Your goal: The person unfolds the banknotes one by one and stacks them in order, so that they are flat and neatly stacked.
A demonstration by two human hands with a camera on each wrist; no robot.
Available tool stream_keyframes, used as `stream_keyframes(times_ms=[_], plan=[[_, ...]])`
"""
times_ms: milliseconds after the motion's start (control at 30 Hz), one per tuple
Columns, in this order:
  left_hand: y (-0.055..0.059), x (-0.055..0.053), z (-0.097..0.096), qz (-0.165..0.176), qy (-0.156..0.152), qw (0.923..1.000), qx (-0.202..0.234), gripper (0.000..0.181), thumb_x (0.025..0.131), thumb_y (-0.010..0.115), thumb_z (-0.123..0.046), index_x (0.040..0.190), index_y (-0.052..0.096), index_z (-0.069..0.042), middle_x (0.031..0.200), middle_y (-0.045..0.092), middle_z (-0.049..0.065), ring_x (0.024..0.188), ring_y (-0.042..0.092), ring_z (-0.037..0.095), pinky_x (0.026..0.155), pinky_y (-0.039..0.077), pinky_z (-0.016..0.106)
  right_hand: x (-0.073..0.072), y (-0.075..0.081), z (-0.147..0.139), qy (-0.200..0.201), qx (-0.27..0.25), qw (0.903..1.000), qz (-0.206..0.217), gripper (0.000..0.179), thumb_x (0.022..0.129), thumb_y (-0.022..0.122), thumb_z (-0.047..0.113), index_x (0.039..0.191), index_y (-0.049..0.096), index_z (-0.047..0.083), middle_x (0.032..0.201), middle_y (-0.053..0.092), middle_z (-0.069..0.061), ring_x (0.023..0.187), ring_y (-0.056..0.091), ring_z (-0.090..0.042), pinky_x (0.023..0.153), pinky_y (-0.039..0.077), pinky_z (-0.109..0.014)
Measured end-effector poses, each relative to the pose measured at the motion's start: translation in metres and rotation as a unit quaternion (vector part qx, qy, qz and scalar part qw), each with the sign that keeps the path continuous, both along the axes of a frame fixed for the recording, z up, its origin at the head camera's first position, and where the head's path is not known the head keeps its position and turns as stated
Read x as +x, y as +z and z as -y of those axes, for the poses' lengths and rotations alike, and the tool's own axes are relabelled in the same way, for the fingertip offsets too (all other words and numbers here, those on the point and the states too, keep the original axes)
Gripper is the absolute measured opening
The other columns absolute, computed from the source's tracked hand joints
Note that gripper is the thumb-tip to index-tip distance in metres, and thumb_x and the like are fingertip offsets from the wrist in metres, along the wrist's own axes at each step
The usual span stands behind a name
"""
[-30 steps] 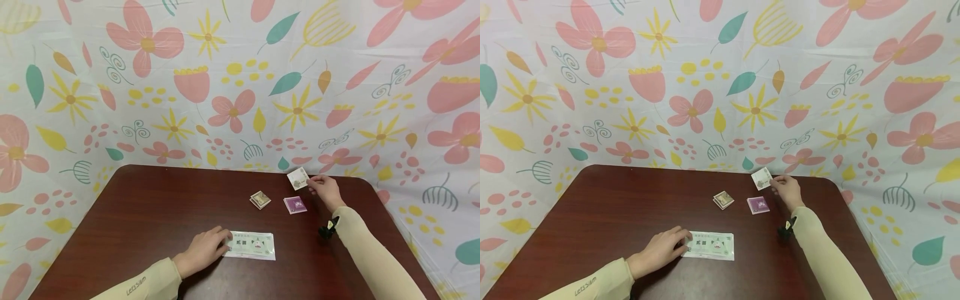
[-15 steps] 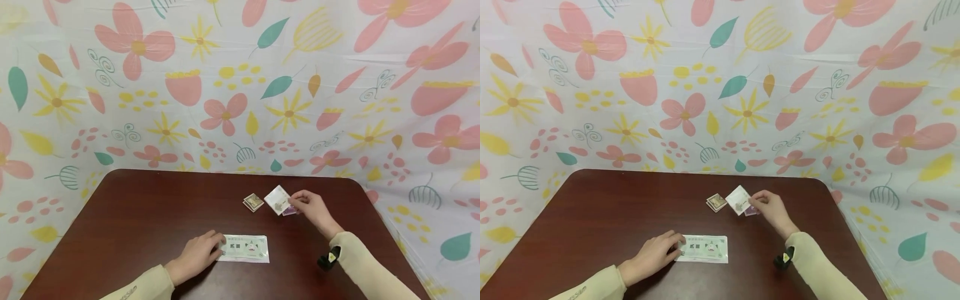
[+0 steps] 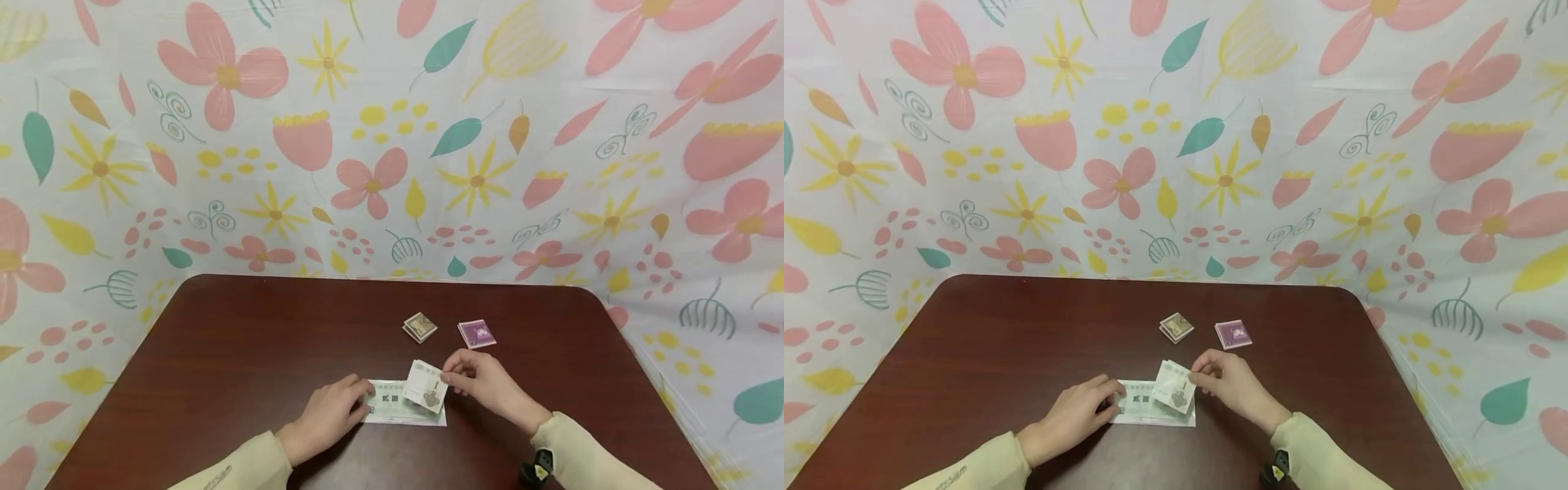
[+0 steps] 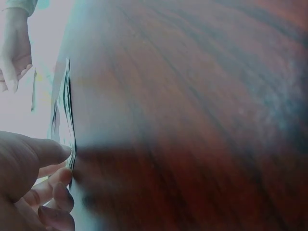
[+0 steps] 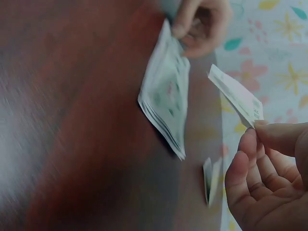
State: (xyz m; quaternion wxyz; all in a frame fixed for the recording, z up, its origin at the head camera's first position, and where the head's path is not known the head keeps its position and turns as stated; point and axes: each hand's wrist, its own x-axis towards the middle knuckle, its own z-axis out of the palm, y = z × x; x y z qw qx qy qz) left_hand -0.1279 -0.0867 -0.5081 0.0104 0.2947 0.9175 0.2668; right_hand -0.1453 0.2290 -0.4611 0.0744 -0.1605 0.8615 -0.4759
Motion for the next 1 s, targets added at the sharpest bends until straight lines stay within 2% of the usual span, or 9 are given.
stream_keyframes(times_ms=[100, 267, 533, 733, 833, 1000], plan=[[0.001, -0.002, -0.002, -0.013, 0.003, 0.9999, 0.004, 0.018, 0.093, 0.077, -0.013, 0.111, 0.072, -0.015, 0.089, 0.06, -0.008, 0.066, 0.052, -0.001, 0.055, 0.044, 0.023, 0.004, -0.001, 0.005, 0.008, 0.003, 0.9999, -0.011, 0.008, 0.094, 0.077, 0.009, 0.093, 0.069, 0.008, 0.077, 0.069, -0.01, 0.061, 0.06, -0.009, 0.055, 0.05, -0.024], [0.0, -0.002, -0.003, -0.016, 0.008, 0.9998, 0.007, 0.018, 0.093, 0.077, -0.013, 0.109, 0.072, -0.016, 0.089, 0.061, -0.009, 0.068, 0.055, 0.0, 0.058, 0.046, 0.025, 0.012, -0.003, 0.01, 0.021, -0.006, 0.9996, -0.02, 0.007, 0.093, 0.076, 0.008, 0.094, 0.069, 0.007, 0.077, 0.068, -0.004, 0.061, 0.058, -0.006, 0.052, 0.047, -0.024], [-0.004, 0.001, 0.0, -0.027, 0.01, 0.9993, 0.023, 0.009, 0.094, 0.074, -0.01, 0.101, 0.073, -0.016, 0.09, 0.064, -0.01, 0.071, 0.056, 0.0, 0.061, 0.049, 0.026, 0.017, -0.016, 0.018, 0.031, 0.001, 0.9991, -0.03, 0.007, 0.094, 0.076, 0.01, 0.093, 0.07, 0.012, 0.078, 0.067, 0.007, 0.065, 0.057, -0.001, 0.057, 0.047, -0.022], [-0.002, 0.0, 0.001, -0.031, 0.0, 0.9982, 0.051, 0.005, 0.096, 0.073, -0.007, 0.097, 0.074, -0.012, 0.09, 0.065, -0.006, 0.074, 0.057, 0.002, 0.066, 0.052, 0.025, 0.017, -0.02, 0.021, 0.035, 0.002, 0.9985, -0.042, 0.007, 0.094, 0.076, 0.009, 0.092, 0.07, 0.012, 0.08, 0.068, 0.008, 0.069, 0.059, -0.002, 0.061, 0.049, -0.023], [0.0, 0.0, 0.0, -0.034, 0.007, 0.9974, 0.064, 0.005, 0.096, 0.073, -0.007, 0.098, 0.074, -0.012, 0.09, 0.065, -0.007, 0.076, 0.058, 0.002, 0.068, 0.052, 0.025, 0.016, -0.019, 0.024, 0.031, 0.004, 0.9984, -0.047, 0.007, 0.094, 0.075, 0.01, 0.092, 0.07, 0.013, 0.079, 0.067, 0.008, 0.068, 0.058, -0.001, 0.06, 0.049, -0.023], [0.0, 0.001, -0.008, -0.022, 0.016, 0.9913, 0.129, 0.005, 0.096, 0.072, -0.008, 0.097, 0.075, -0.012, 0.086, 0.066, -0.009, 0.07, 0.052, -0.003, 0.064, 0.048, 0.02, 0.015, -0.018, 0.031, 0.028, 0.0, 0.998, -0.056, 0.006, 0.094, 0.075, 0.011, 0.092, 0.07, 0.013, 0.079, 0.067, 0.009, 0.067, 0.058, 0.0, 0.06, 0.049, -0.022]])
